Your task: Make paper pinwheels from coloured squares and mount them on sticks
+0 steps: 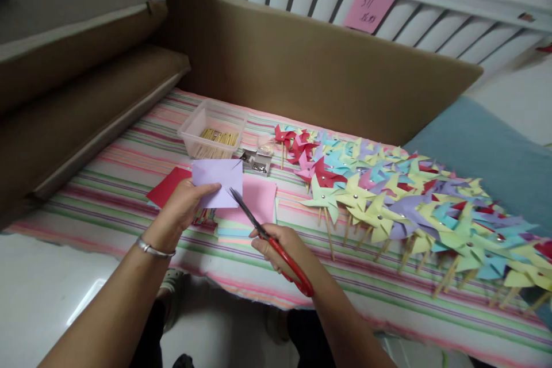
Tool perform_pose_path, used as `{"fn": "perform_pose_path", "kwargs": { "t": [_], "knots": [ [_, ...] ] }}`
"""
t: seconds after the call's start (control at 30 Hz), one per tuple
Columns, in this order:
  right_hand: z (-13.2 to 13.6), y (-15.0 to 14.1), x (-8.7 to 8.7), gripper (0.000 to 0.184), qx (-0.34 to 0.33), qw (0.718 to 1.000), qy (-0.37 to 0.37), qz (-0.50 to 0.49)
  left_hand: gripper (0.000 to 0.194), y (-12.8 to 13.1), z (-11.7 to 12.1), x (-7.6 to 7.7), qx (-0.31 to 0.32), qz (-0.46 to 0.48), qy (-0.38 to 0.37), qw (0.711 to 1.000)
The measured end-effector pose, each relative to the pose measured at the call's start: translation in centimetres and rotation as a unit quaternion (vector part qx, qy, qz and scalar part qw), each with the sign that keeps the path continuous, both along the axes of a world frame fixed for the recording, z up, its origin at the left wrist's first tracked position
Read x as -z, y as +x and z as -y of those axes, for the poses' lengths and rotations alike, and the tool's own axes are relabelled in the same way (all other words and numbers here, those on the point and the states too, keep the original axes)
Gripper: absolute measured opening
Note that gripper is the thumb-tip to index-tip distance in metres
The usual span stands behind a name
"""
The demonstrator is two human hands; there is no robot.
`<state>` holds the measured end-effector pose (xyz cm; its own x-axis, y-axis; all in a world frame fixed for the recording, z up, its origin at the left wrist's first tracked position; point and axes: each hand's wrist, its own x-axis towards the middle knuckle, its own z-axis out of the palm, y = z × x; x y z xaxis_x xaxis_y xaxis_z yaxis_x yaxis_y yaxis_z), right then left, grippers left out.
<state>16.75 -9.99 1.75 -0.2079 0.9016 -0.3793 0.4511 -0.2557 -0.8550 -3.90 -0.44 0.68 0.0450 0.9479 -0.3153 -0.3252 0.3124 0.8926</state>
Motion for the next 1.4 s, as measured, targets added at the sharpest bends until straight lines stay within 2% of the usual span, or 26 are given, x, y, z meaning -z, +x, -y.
{"fn": "perform_pose_path", "kwargs": {
  "t": [0.17, 0.43, 0.63, 1.0, 1.4],
  "knots": [
    [0.05, -0.11, -0.07, 0.025, -0.005, 0.999, -0.041, 0.009, 0.034, -0.32, -0.04, -0.32, 0.007, 0.003, -0.005, 1.000],
    [0.11, -0.33, -0.68, 0.026, -0.005, 0.998, -0.062, 0.023, 0.031, -0.36, 0.28, -0.12, 0.038, -0.008, -0.006, 0.999],
    [0.12, -0.19, -0.56, 0.026, -0.008, 0.999, -0.048, 0.013, 0.027, -0.18, 0.29, -0.54, 0.053, -0.024, -0.006, 0.998],
    [0.17, -0.09, 0.06, 0.027, -0.005, 0.999, -0.044, -0.020, 0.030, -0.40, 0.26, -0.19, 0.041, -0.028, 0.006, 0.999],
    [-0.09, -0.44, -0.57, 0.027, -0.027, 0.999, -0.028, -0.010, 0.030, -0.20, 0.23, -0.48, 0.031, -0.002, 0.005, 1.000]
  ]
}}
